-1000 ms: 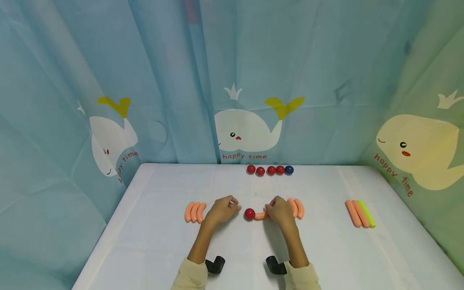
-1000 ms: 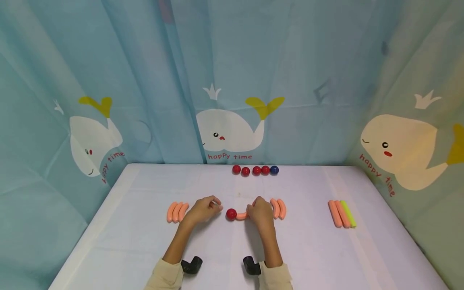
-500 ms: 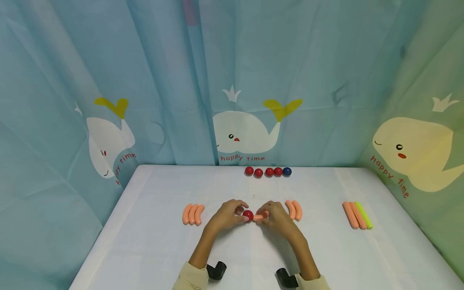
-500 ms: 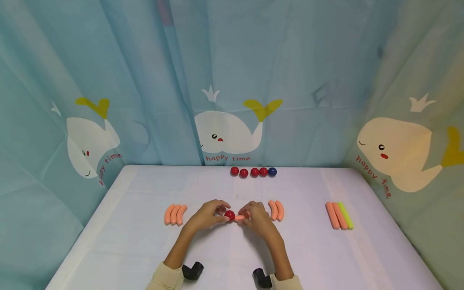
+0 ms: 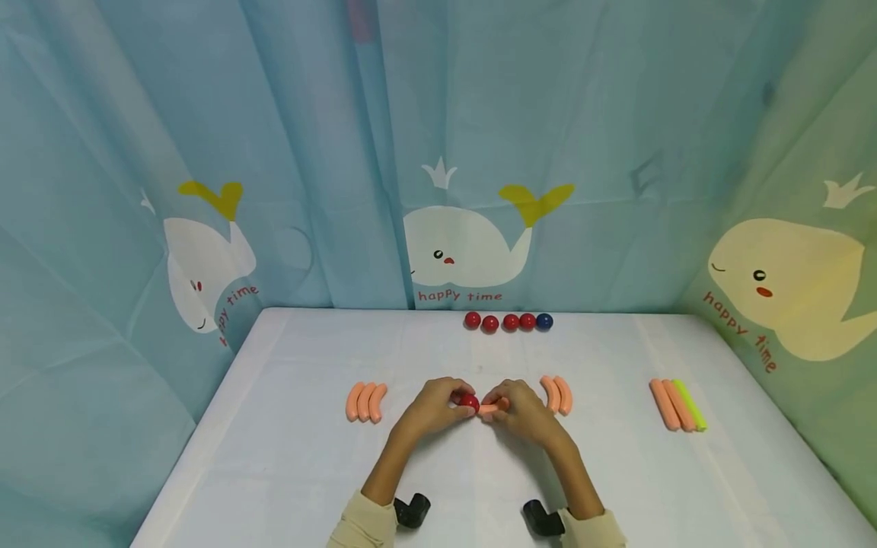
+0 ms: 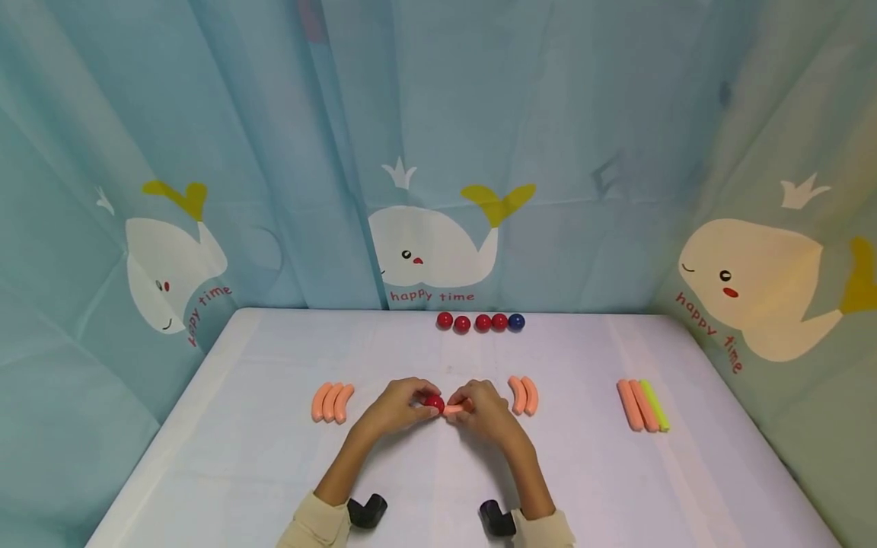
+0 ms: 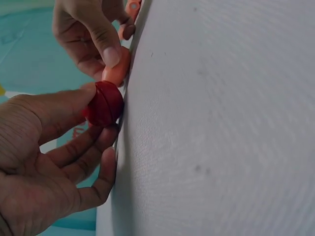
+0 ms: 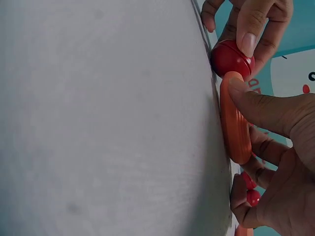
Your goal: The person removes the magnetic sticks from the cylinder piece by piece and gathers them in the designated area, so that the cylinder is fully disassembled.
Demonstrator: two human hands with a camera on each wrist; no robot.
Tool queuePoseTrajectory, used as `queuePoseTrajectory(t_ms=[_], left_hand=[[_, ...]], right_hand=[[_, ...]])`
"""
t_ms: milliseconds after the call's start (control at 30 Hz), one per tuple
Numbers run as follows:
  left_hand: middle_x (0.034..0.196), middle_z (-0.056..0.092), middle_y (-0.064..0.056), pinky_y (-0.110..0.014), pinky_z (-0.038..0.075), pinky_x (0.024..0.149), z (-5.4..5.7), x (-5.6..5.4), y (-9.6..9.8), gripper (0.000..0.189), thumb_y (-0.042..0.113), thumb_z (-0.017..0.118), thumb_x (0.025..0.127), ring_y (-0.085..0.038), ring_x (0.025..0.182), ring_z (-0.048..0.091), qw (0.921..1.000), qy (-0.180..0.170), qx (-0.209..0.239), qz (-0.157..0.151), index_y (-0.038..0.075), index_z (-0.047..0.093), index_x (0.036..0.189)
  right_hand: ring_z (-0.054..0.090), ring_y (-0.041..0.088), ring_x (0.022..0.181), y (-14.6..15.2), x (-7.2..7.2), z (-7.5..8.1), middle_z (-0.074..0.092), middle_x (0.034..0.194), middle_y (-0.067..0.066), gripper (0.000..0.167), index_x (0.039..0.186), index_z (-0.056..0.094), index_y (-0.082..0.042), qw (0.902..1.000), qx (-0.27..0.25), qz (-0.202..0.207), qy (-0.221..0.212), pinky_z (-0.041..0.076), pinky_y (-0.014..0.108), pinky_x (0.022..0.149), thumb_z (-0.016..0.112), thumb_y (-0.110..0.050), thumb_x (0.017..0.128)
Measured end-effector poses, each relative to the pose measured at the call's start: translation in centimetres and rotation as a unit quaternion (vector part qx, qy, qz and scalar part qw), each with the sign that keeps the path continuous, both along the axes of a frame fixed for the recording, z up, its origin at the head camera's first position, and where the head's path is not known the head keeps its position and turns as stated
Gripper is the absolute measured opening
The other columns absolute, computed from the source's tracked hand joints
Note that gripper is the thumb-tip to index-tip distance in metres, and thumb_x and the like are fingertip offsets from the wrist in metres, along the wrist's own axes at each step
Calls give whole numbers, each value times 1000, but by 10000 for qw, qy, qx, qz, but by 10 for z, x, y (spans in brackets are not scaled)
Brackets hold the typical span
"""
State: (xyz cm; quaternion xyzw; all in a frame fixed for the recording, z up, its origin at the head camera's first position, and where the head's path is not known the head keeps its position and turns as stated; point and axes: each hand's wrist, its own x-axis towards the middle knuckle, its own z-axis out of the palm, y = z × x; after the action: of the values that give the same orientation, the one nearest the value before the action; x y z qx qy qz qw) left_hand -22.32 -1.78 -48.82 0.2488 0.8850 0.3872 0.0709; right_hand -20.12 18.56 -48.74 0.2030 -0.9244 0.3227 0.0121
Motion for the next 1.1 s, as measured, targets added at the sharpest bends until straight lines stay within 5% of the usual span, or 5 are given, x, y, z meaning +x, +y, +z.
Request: queuePoseTrajectory(t_ms=[433,1100], left_hand=[[90,67,0,-18,47,72,-3,-3,1,27,23,78,84,-10,83,59,10000,-11,-32,27,10,71,106],[88,68,3,-17,46,71,-4,-6,-5,23,22,78,84,-4,79,57,9993,-224,272,-90,12,73,104]], right_hand=[[53,10,78,2,-5,-1,66,85,0,9,88,72,-8,9988,-321,228,-284,45,23,70,77,-13,83],[53,10,80,6,-8,-5,65,85,-2,9,89,70,-10,9982,-262,477,-254,46,24,71,76,-13,84]])
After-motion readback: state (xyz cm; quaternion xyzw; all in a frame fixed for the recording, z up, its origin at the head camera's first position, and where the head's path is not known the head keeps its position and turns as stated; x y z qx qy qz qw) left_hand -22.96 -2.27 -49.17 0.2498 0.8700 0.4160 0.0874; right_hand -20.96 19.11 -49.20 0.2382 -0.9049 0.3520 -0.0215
